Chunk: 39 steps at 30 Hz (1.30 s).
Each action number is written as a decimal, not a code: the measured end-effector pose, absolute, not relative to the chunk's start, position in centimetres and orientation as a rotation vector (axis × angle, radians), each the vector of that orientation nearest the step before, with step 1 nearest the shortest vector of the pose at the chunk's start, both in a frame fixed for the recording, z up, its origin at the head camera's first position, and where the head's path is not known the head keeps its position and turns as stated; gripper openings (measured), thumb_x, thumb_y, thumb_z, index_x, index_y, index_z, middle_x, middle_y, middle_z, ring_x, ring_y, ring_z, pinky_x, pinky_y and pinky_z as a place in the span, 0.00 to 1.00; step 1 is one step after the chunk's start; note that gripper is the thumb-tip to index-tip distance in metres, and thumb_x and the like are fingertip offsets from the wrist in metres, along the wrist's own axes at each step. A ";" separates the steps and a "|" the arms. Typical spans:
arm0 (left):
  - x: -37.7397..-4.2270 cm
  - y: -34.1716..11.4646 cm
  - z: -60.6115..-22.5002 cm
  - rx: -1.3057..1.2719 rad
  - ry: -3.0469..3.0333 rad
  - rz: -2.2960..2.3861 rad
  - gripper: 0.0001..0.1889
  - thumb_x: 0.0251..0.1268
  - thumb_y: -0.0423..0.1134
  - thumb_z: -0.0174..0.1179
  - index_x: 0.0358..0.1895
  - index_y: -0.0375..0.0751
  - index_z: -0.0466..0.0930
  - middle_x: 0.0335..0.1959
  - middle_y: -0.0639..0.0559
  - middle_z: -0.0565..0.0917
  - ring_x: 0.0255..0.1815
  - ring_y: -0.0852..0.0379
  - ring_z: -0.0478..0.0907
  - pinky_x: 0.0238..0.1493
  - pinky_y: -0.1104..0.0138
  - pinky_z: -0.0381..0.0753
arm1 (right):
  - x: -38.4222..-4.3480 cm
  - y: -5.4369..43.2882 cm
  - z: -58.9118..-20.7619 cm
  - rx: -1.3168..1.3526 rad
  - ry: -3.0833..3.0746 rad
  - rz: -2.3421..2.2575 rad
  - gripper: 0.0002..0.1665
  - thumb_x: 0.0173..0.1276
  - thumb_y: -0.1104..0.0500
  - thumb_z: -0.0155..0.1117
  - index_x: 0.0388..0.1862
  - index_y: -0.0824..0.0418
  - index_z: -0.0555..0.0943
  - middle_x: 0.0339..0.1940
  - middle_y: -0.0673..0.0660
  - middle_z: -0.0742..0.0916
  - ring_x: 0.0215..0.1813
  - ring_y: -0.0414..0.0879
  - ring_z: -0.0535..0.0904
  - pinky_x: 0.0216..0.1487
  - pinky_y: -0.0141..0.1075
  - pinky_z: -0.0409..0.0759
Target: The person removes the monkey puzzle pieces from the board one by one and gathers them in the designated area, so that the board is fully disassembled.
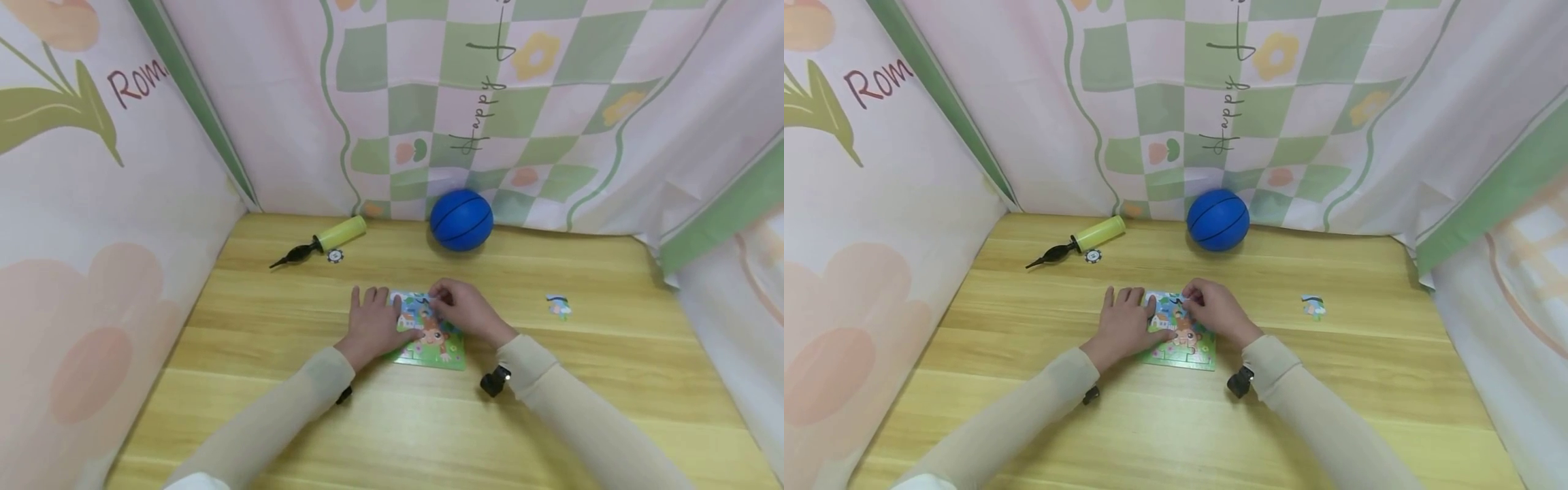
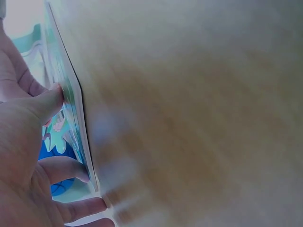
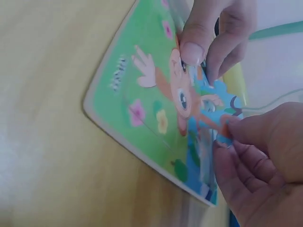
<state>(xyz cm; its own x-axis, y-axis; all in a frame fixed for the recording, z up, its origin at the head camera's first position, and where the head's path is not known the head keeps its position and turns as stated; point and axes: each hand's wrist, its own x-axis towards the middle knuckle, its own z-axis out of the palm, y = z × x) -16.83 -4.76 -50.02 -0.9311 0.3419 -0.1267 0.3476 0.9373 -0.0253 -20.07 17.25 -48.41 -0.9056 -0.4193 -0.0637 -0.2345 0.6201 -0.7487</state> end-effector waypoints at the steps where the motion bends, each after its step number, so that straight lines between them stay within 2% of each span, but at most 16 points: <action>1: -16.8 -4.7 -50.0 0.531 2.970 -0.070 0.53 0.58 0.85 0.38 0.77 0.50 0.67 0.71 0.41 0.68 0.72 0.39 0.62 0.73 0.34 0.46 | -20.0 17.3 -48.5 -0.539 2.628 -1.165 0.07 0.75 0.60 0.65 0.48 0.59 0.82 0.38 0.51 0.86 0.38 0.44 0.82 0.43 0.41 0.83; 6: -16.9 -4.6 -49.8 0.528 2.952 -0.071 0.53 0.57 0.85 0.39 0.77 0.51 0.67 0.72 0.41 0.68 0.72 0.38 0.62 0.73 0.35 0.45 | -19.7 17.8 -48.7 -0.521 2.634 -1.221 0.07 0.74 0.58 0.67 0.47 0.57 0.85 0.40 0.49 0.87 0.42 0.45 0.82 0.46 0.42 0.83; 12: -17.0 -4.6 -49.7 0.497 2.936 -0.076 0.53 0.56 0.86 0.40 0.77 0.52 0.67 0.72 0.41 0.68 0.73 0.39 0.61 0.73 0.35 0.44 | -19.6 17.8 -48.9 -0.557 2.604 -1.236 0.08 0.73 0.61 0.67 0.49 0.58 0.84 0.41 0.50 0.87 0.45 0.45 0.82 0.51 0.43 0.83; 16: -17.1 -4.6 -49.9 0.496 2.941 -0.057 0.54 0.56 0.86 0.40 0.77 0.51 0.68 0.72 0.41 0.67 0.73 0.39 0.60 0.73 0.35 0.44 | -19.5 17.7 -49.1 -0.557 2.620 -1.240 0.07 0.73 0.61 0.67 0.48 0.57 0.85 0.41 0.49 0.87 0.45 0.45 0.83 0.50 0.43 0.83; 21: -17.1 -4.7 -49.9 0.507 2.949 -0.051 0.54 0.56 0.85 0.41 0.76 0.50 0.68 0.72 0.41 0.68 0.72 0.39 0.62 0.73 0.35 0.46 | -19.5 17.8 -49.2 -0.432 2.644 -1.322 0.06 0.75 0.58 0.66 0.47 0.57 0.84 0.42 0.51 0.87 0.46 0.47 0.82 0.48 0.44 0.83; 25: -17.0 -4.7 -49.9 0.523 2.952 -0.045 0.53 0.57 0.85 0.41 0.76 0.49 0.68 0.71 0.40 0.69 0.71 0.38 0.63 0.73 0.36 0.47 | -20.1 18.5 -49.2 -0.307 2.558 -1.401 0.11 0.76 0.53 0.65 0.51 0.58 0.84 0.45 0.54 0.86 0.47 0.50 0.80 0.48 0.44 0.80; 28: -16.9 -4.8 -49.9 0.534 2.957 -0.044 0.53 0.58 0.84 0.40 0.76 0.49 0.68 0.70 0.40 0.69 0.70 0.39 0.64 0.73 0.36 0.46 | -20.8 19.7 -49.0 -0.235 2.475 -1.420 0.16 0.75 0.52 0.65 0.54 0.61 0.83 0.46 0.57 0.86 0.47 0.52 0.80 0.45 0.42 0.81; 33: -16.9 -4.7 -49.8 0.545 2.961 -0.038 0.53 0.58 0.84 0.40 0.76 0.48 0.68 0.70 0.41 0.70 0.70 0.38 0.64 0.73 0.36 0.45 | -21.4 23.5 -47.9 -0.115 2.336 -1.451 0.22 0.75 0.54 0.65 0.61 0.68 0.79 0.50 0.63 0.86 0.49 0.52 0.82 0.48 0.40 0.84; 39: -17.0 -4.7 -49.9 0.526 2.945 -0.058 0.53 0.58 0.84 0.38 0.77 0.49 0.66 0.71 0.41 0.68 0.71 0.38 0.63 0.74 0.36 0.43 | -21.3 29.3 -47.1 -0.045 2.308 -1.383 0.29 0.75 0.52 0.65 0.66 0.70 0.76 0.52 0.63 0.86 0.48 0.49 0.83 0.48 0.39 0.84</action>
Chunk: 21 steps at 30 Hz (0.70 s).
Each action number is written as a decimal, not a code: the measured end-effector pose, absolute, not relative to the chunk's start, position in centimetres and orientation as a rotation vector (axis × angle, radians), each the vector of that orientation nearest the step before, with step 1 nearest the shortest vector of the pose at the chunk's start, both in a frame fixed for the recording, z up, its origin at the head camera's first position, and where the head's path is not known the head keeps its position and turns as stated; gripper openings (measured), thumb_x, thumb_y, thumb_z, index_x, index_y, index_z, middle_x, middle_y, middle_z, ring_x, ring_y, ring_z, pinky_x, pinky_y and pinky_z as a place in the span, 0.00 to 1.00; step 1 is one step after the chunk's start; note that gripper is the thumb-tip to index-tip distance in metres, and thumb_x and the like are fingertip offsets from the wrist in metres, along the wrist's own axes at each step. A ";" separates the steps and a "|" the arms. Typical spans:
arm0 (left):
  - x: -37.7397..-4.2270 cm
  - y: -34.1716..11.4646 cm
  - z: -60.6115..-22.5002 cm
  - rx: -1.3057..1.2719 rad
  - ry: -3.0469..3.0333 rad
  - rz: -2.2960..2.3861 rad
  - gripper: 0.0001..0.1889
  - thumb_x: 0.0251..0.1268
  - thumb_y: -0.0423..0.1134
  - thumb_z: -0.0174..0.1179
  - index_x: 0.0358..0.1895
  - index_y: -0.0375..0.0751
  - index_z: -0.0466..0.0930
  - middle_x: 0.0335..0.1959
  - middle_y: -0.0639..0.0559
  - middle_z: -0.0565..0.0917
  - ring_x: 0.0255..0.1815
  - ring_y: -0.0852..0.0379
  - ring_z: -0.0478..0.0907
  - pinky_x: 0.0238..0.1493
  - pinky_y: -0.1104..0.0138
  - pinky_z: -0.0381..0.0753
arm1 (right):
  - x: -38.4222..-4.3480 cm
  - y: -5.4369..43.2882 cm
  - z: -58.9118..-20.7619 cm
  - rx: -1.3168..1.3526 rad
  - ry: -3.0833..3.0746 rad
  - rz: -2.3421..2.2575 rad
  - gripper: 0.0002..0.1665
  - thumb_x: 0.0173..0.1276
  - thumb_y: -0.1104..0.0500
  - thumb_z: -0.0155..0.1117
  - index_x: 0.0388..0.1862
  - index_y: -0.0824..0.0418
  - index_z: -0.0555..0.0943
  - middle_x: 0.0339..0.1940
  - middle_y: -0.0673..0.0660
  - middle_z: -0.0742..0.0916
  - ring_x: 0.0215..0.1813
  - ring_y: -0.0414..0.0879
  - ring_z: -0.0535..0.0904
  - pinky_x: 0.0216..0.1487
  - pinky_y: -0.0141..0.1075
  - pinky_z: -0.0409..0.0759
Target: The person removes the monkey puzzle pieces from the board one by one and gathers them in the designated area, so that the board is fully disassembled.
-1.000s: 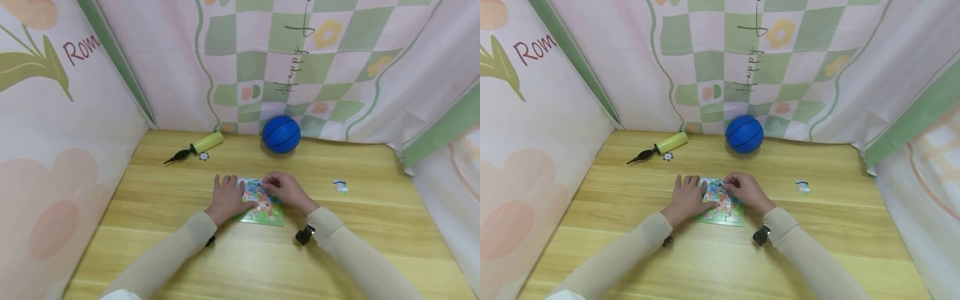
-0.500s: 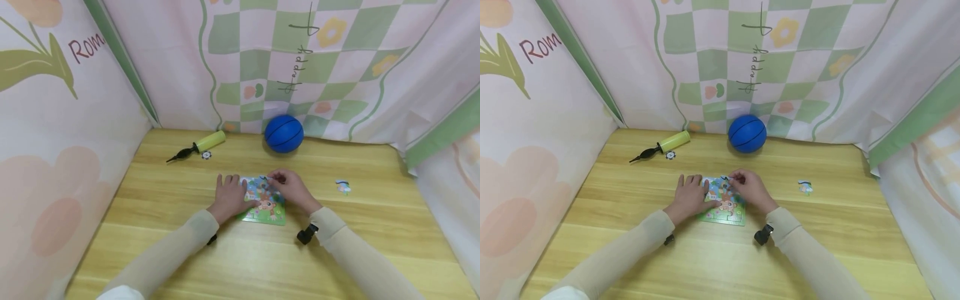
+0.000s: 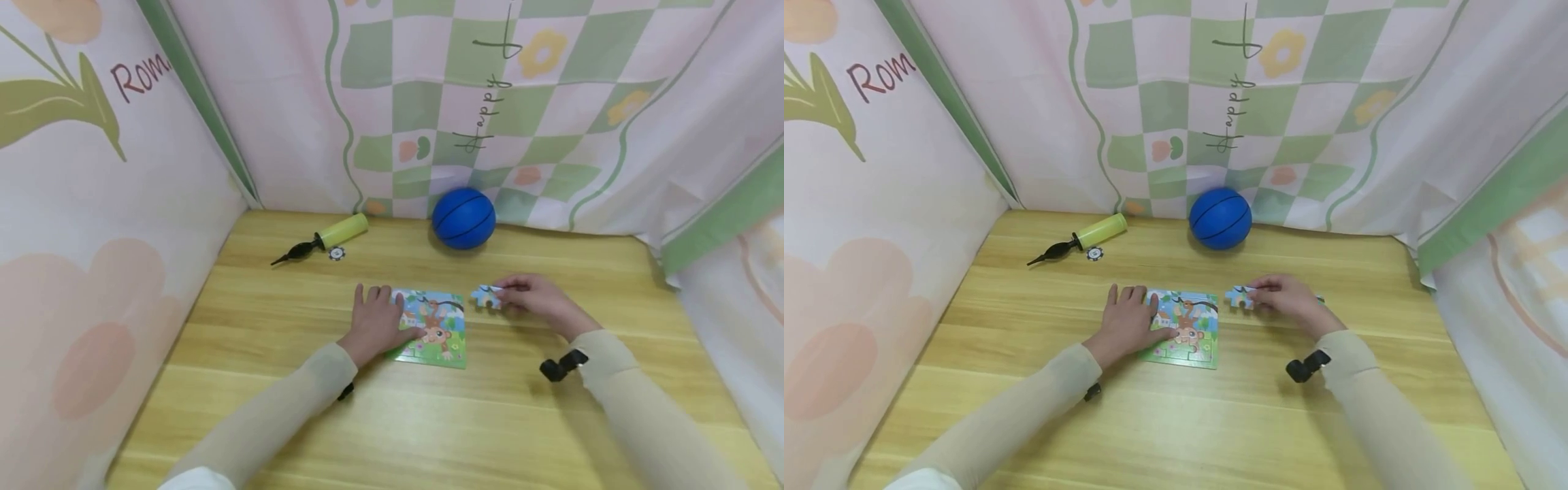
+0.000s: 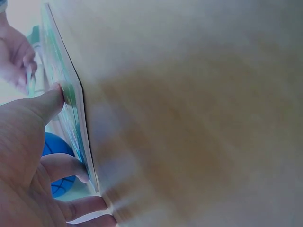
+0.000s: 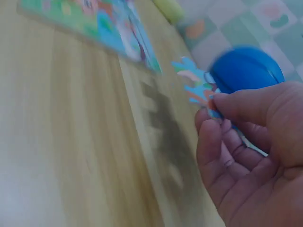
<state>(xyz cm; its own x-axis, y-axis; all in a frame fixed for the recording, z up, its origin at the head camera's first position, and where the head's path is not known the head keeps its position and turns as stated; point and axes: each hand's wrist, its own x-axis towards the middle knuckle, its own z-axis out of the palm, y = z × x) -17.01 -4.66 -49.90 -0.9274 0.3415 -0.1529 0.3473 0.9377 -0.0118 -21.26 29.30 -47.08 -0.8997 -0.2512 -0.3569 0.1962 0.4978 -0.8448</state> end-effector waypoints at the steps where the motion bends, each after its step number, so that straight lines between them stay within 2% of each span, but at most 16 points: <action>1: -17.0 -4.7 -49.9 0.525 2.944 -0.056 0.53 0.58 0.84 0.38 0.77 0.49 0.66 0.71 0.41 0.68 0.71 0.38 0.63 0.74 0.36 0.43 | -21.2 30.0 -46.9 -0.044 2.332 -1.349 0.29 0.76 0.52 0.65 0.66 0.71 0.76 0.52 0.63 0.86 0.48 0.49 0.83 0.47 0.38 0.84; 10: -17.1 -4.8 -50.2 0.534 2.942 -0.054 0.54 0.58 0.85 0.38 0.77 0.49 0.66 0.71 0.41 0.68 0.71 0.39 0.62 0.74 0.36 0.42 | -20.1 34.0 -46.8 -0.034 2.475 -1.198 0.24 0.77 0.58 0.62 0.62 0.76 0.76 0.46 0.65 0.87 0.42 0.49 0.83 0.37 0.39 0.85; 21: -17.1 -4.8 -50.2 0.555 2.952 -0.056 0.54 0.58 0.85 0.36 0.77 0.48 0.66 0.70 0.41 0.69 0.70 0.39 0.63 0.74 0.35 0.42 | -19.7 34.4 -47.3 -0.040 2.526 -1.184 0.22 0.75 0.61 0.63 0.60 0.75 0.78 0.41 0.62 0.87 0.33 0.47 0.80 0.30 0.37 0.82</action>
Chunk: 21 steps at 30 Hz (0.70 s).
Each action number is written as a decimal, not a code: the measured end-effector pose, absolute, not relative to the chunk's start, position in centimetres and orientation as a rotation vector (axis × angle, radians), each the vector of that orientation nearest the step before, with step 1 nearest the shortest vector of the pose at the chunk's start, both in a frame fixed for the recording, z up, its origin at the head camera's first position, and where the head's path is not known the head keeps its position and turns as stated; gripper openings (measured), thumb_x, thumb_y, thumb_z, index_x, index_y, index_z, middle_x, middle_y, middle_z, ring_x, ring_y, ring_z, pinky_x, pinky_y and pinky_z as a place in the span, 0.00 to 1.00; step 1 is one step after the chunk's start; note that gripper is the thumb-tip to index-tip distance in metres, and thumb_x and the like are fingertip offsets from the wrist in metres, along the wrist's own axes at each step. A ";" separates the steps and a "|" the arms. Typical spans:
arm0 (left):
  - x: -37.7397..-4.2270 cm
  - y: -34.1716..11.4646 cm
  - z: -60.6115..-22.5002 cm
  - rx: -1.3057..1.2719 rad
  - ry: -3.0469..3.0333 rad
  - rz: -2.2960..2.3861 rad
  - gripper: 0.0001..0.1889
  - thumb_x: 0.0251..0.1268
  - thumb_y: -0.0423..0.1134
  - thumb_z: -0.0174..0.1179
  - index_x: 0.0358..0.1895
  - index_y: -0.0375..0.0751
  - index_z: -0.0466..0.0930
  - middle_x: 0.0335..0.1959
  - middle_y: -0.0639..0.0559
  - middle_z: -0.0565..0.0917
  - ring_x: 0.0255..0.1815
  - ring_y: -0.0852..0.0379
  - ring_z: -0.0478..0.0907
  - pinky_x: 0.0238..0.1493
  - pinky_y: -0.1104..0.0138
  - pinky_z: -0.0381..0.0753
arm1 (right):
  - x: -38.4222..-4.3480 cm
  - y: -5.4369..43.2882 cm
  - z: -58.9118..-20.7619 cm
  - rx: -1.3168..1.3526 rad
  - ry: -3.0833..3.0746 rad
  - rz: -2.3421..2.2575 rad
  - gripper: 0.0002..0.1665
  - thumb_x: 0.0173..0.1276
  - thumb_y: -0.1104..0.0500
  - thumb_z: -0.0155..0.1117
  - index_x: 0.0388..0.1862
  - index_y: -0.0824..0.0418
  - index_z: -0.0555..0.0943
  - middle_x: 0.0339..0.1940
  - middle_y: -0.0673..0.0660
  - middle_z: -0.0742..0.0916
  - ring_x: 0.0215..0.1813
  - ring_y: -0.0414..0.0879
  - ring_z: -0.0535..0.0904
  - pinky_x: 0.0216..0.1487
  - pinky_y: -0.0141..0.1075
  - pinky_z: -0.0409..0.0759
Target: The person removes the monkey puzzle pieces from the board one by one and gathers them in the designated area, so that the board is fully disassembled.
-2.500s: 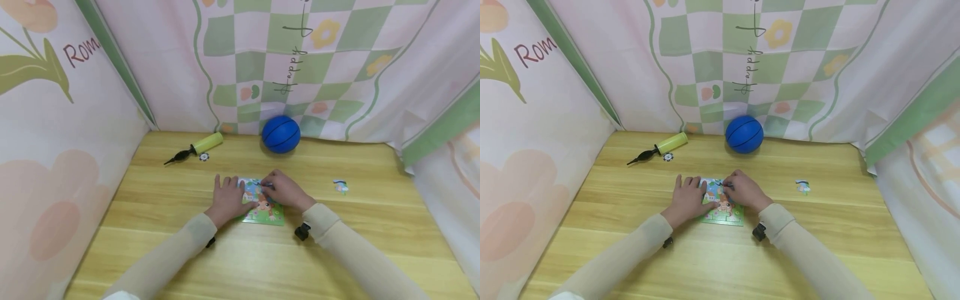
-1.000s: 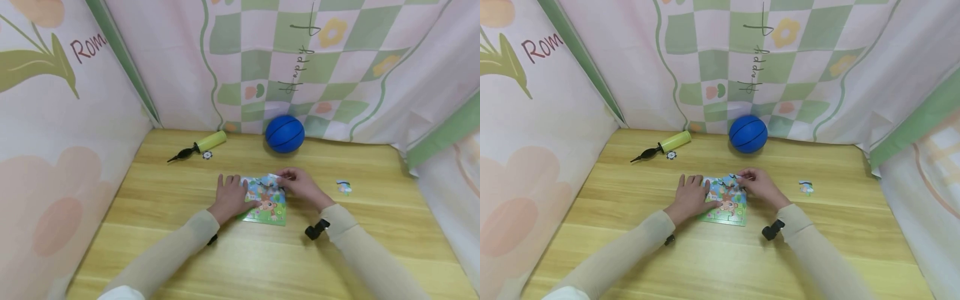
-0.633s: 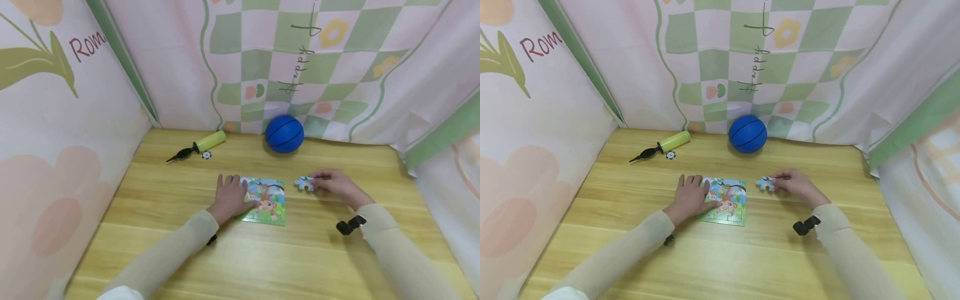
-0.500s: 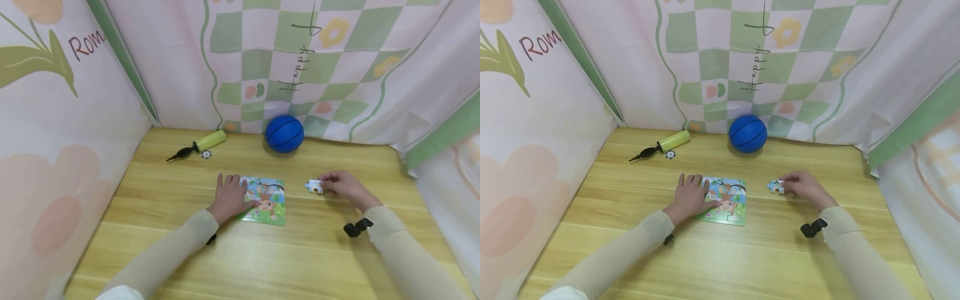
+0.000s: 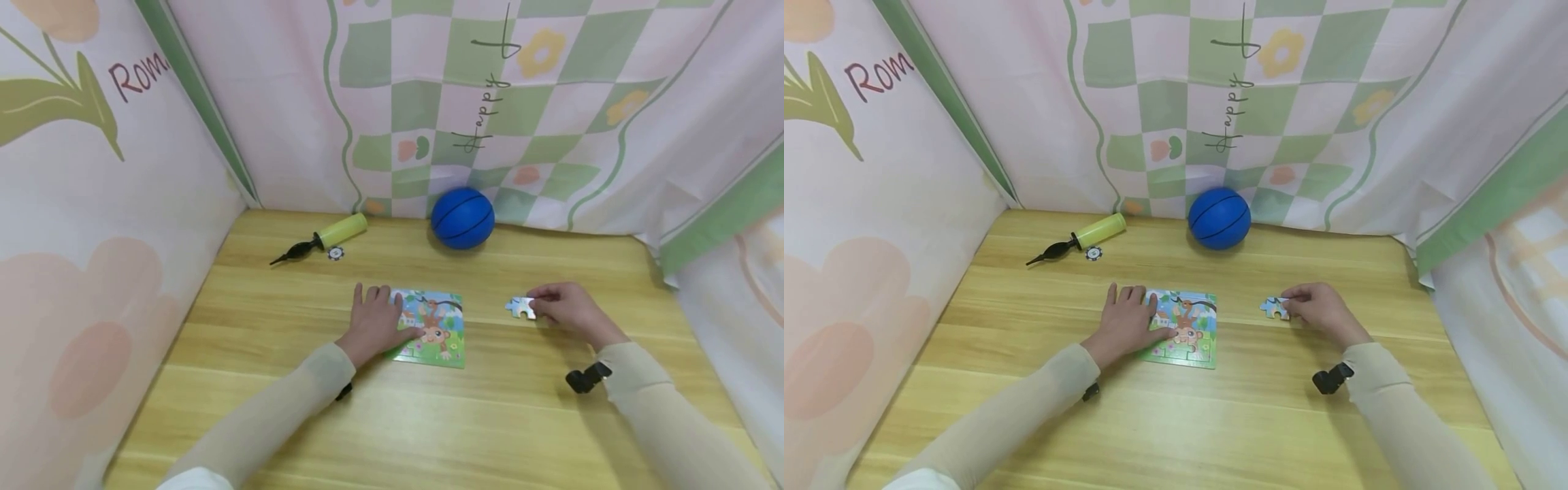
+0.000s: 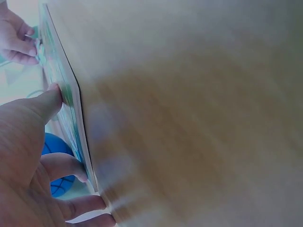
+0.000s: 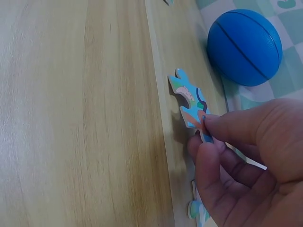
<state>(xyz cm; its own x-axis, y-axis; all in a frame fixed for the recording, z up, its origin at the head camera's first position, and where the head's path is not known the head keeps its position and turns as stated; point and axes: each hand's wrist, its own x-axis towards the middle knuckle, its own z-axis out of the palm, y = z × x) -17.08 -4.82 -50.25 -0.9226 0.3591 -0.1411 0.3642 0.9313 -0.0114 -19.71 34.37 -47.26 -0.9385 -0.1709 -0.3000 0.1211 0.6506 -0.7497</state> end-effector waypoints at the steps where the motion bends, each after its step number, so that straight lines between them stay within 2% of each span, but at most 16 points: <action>1: -17.1 -4.8 -50.3 0.555 2.951 -0.054 0.54 0.58 0.85 0.36 0.77 0.48 0.66 0.70 0.41 0.69 0.70 0.39 0.63 0.74 0.35 0.42 | -19.7 34.3 -47.2 -0.047 2.526 -1.184 0.22 0.75 0.61 0.63 0.60 0.76 0.78 0.40 0.63 0.87 0.32 0.47 0.80 0.29 0.37 0.82; 16: -17.0 -4.8 -50.0 0.554 2.945 -0.069 0.53 0.59 0.84 0.37 0.78 0.48 0.66 0.71 0.41 0.69 0.70 0.39 0.63 0.74 0.36 0.41 | -19.3 34.1 -46.3 -0.029 2.571 -1.072 0.27 0.77 0.53 0.62 0.63 0.73 0.77 0.45 0.63 0.86 0.33 0.51 0.79 0.29 0.39 0.81; 21: -17.0 -4.9 -49.6 0.563 2.931 -0.073 0.53 0.60 0.84 0.37 0.78 0.49 0.65 0.71 0.41 0.68 0.71 0.39 0.63 0.74 0.35 0.41 | -19.2 33.9 -45.8 -0.054 2.598 -1.030 0.27 0.78 0.53 0.60 0.64 0.73 0.76 0.51 0.67 0.85 0.42 0.55 0.81 0.36 0.41 0.84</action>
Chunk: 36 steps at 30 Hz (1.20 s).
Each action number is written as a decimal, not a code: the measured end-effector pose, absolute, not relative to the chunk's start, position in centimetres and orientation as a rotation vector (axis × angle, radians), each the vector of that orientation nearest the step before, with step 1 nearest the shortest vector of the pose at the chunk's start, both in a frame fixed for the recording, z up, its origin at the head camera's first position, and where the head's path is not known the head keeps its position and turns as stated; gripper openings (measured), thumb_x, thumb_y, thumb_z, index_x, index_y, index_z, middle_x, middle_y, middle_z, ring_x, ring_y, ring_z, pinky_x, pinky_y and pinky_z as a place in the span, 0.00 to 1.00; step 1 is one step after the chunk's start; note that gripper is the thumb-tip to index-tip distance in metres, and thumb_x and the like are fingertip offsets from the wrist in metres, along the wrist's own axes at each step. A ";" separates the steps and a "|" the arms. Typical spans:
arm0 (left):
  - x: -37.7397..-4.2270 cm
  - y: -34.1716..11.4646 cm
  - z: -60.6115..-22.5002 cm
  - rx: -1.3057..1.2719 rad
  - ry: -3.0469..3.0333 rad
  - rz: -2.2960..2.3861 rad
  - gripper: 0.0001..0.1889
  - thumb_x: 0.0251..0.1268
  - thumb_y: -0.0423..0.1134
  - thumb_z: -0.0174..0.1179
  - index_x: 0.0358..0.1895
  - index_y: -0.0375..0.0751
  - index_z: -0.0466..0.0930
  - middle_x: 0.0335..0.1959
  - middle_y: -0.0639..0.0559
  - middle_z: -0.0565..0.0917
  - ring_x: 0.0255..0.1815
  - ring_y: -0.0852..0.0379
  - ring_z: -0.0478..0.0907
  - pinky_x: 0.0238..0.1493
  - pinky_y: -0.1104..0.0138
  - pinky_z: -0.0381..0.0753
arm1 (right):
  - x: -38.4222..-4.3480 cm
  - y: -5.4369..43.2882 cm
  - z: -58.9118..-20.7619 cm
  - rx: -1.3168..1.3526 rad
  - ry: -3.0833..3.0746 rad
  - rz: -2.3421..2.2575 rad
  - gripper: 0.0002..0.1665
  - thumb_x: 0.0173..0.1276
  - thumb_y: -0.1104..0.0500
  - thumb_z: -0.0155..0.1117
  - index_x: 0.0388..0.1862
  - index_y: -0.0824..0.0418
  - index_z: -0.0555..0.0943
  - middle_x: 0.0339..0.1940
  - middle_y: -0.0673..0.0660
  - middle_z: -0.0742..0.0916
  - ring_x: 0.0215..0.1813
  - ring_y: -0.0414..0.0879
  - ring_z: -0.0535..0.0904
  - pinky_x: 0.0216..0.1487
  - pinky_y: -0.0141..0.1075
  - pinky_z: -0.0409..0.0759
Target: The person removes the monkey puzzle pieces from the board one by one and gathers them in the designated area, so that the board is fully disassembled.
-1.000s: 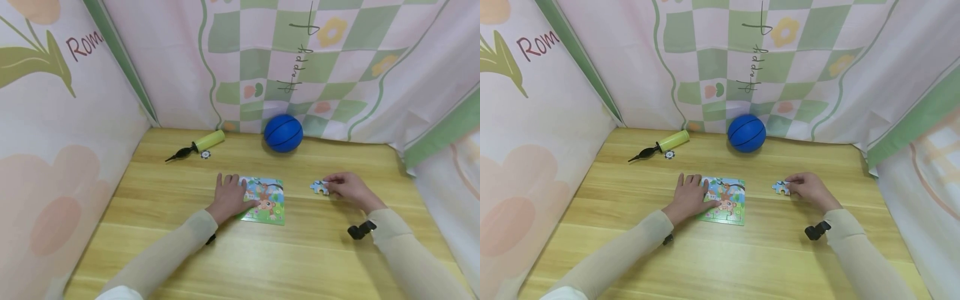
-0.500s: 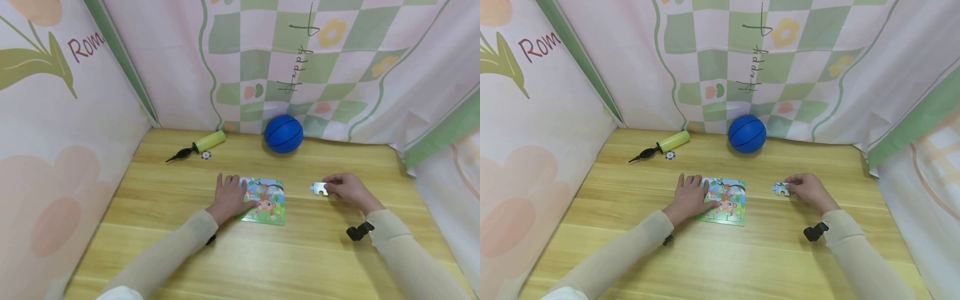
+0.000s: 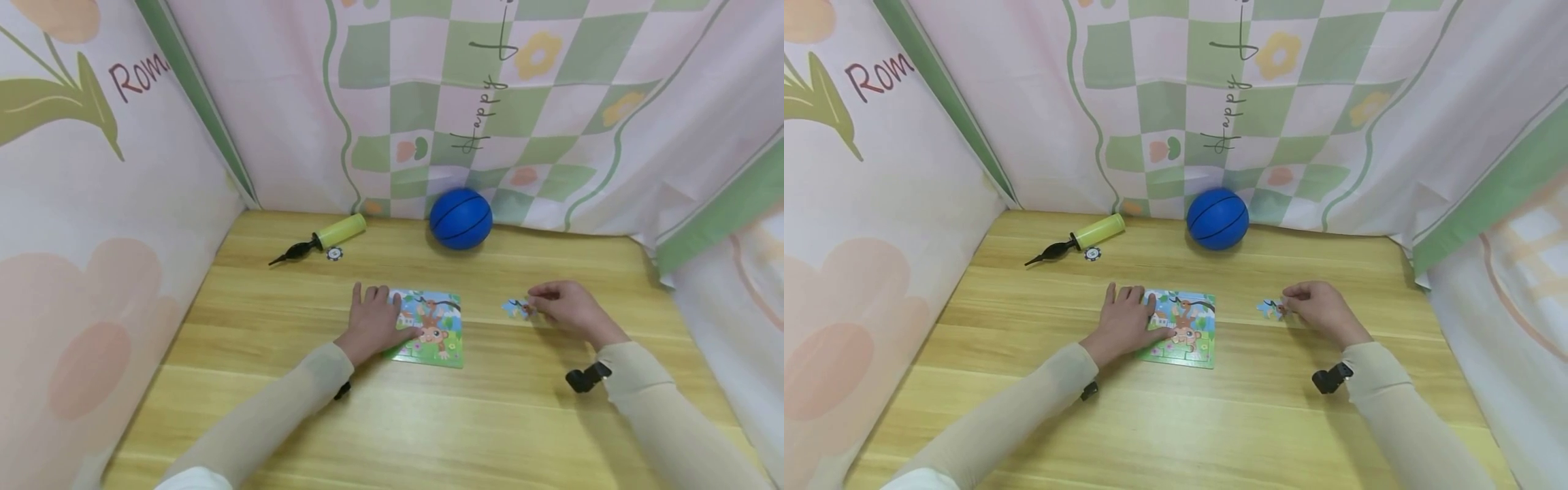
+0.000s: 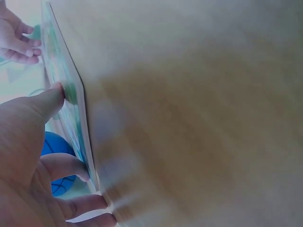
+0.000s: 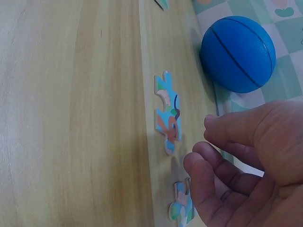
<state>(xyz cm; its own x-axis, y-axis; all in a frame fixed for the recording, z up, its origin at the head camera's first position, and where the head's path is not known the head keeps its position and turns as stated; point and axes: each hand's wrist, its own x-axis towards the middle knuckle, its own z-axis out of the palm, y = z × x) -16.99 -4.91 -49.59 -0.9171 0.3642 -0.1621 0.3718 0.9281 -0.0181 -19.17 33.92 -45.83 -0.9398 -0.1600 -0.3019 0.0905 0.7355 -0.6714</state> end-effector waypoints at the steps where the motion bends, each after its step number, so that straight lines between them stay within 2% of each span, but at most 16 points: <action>1: -17.0 -4.9 -49.5 0.565 2.929 -0.072 0.53 0.60 0.84 0.37 0.78 0.49 0.66 0.72 0.41 0.68 0.71 0.39 0.63 0.74 0.35 0.41 | -19.1 33.8 -45.7 -0.064 2.615 -1.012 0.27 0.78 0.52 0.60 0.64 0.72 0.76 0.52 0.67 0.84 0.45 0.56 0.81 0.39 0.42 0.84; 4: -17.0 -5.0 -49.2 0.561 2.931 -0.065 0.51 0.59 0.84 0.39 0.76 0.51 0.68 0.72 0.42 0.69 0.71 0.39 0.63 0.74 0.35 0.40 | -19.0 33.2 -45.3 -0.110 2.673 -0.975 0.28 0.78 0.50 0.61 0.64 0.70 0.78 0.54 0.66 0.85 0.52 0.58 0.81 0.48 0.47 0.82; 7: -17.0 -5.2 -49.2 0.563 2.939 -0.045 0.51 0.58 0.84 0.41 0.75 0.52 0.70 0.72 0.43 0.69 0.71 0.39 0.63 0.73 0.35 0.39 | -19.1 32.4 -45.0 -0.147 2.706 -0.959 0.27 0.77 0.49 0.61 0.63 0.69 0.79 0.51 0.64 0.87 0.52 0.57 0.82 0.51 0.47 0.78; 10: -17.0 -5.6 -49.2 0.580 2.954 -0.019 0.51 0.57 0.84 0.42 0.74 0.52 0.72 0.71 0.42 0.69 0.71 0.39 0.63 0.73 0.35 0.39 | -19.2 31.5 -45.1 -0.163 2.690 -0.988 0.26 0.77 0.51 0.62 0.62 0.70 0.80 0.50 0.63 0.87 0.49 0.55 0.83 0.49 0.44 0.80; 13: -17.1 -6.1 -49.3 0.587 2.962 0.004 0.52 0.55 0.86 0.43 0.74 0.53 0.72 0.72 0.42 0.69 0.72 0.39 0.62 0.73 0.35 0.39 | -19.3 30.4 -45.2 -0.195 2.682 -0.987 0.25 0.77 0.51 0.62 0.63 0.68 0.80 0.53 0.63 0.86 0.51 0.56 0.82 0.47 0.43 0.82; 17: -17.3 -6.9 -49.5 0.556 2.935 0.045 0.55 0.53 0.86 0.44 0.78 0.53 0.64 0.77 0.42 0.62 0.75 0.39 0.58 0.74 0.36 0.38 | -19.5 28.4 -45.2 -0.234 2.661 -0.971 0.25 0.77 0.49 0.62 0.63 0.64 0.80 0.55 0.62 0.85 0.54 0.57 0.80 0.48 0.46 0.82; 21: -17.7 -7.6 -49.7 0.538 2.901 0.076 0.52 0.59 0.83 0.43 0.81 0.53 0.58 0.80 0.41 0.57 0.77 0.37 0.54 0.74 0.37 0.38 | -20.0 26.1 -45.5 -0.291 2.621 -0.992 0.24 0.77 0.48 0.62 0.63 0.62 0.81 0.53 0.59 0.85 0.52 0.54 0.81 0.48 0.47 0.83; 25: -17.9 -7.9 -49.8 0.535 2.899 0.083 0.48 0.64 0.80 0.42 0.80 0.54 0.60 0.79 0.40 0.58 0.77 0.37 0.55 0.74 0.36 0.38 | -20.5 23.1 -45.8 -0.437 2.612 -1.006 0.20 0.76 0.53 0.64 0.59 0.62 0.84 0.49 0.56 0.87 0.48 0.51 0.83 0.49 0.46 0.82; 31: -17.8 -8.0 -49.3 0.511 2.904 0.023 0.48 0.62 0.81 0.43 0.79 0.54 0.62 0.79 0.38 0.58 0.77 0.36 0.54 0.74 0.36 0.36 | -20.7 18.4 -46.4 -0.686 2.569 -1.008 0.16 0.75 0.58 0.64 0.56 0.65 0.85 0.46 0.54 0.88 0.46 0.48 0.84 0.49 0.47 0.83; 36: -17.5 -8.4 -48.8 0.494 2.903 -0.041 0.48 0.62 0.81 0.43 0.79 0.54 0.63 0.79 0.38 0.59 0.77 0.36 0.54 0.74 0.35 0.36 | -20.5 15.4 -47.2 -0.861 2.591 -0.870 0.16 0.77 0.62 0.60 0.58 0.67 0.83 0.45 0.55 0.87 0.45 0.46 0.83 0.51 0.48 0.82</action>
<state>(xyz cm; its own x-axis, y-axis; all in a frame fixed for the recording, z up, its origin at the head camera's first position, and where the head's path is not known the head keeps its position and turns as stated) -17.53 -8.40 -48.81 -0.9250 0.3245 -0.1976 0.3300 0.9440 0.0056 -20.47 15.38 -47.24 -0.7852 -0.6156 -0.0674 -0.4500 0.6420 -0.6208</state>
